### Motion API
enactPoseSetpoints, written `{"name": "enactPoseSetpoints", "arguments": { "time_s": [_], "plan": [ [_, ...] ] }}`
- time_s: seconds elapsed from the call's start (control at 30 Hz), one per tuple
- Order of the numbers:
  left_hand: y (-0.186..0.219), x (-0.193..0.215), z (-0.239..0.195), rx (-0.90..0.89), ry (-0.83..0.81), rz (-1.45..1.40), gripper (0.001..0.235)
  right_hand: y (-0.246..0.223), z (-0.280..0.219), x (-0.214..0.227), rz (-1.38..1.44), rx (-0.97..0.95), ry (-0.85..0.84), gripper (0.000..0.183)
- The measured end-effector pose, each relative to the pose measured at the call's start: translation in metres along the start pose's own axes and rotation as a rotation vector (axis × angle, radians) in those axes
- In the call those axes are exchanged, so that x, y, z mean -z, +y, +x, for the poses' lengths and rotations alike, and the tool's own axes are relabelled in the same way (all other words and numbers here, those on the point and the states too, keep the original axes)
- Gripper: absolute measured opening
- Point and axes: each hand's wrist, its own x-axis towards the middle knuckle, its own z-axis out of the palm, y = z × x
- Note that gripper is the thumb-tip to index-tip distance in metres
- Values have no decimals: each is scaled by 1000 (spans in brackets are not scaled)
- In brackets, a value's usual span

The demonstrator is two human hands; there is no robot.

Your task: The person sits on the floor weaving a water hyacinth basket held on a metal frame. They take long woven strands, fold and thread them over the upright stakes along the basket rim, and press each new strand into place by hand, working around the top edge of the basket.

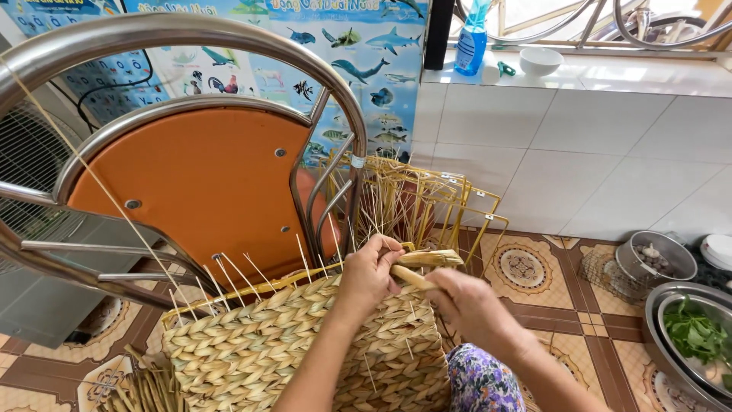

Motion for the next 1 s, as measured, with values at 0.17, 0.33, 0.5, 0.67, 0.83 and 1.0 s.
{"name": "enactPoseSetpoints", "arguments": {
  "time_s": [0.17,0.33,0.5,0.67,0.83,1.0],
  "plan": [
    [-8,-1,-2,-173,-91,207,20,-5,39,38,-166,344,148,17],
    [-21,-24,-2,-357,146,512,15,7,54,10,-219,244,141,17],
    [-24,-22,-3,-387,223,555,14,27,67,22,-247,191,60,19],
    [-25,-17,-14,-428,165,468,10,61,70,63,-737,412,367,15],
    [-37,-13,-15,-503,141,464,17,39,47,72,-327,159,484,19],
    [-42,-13,-21,-710,222,442,22,19,37,46,487,146,308,19]
  ]
}}
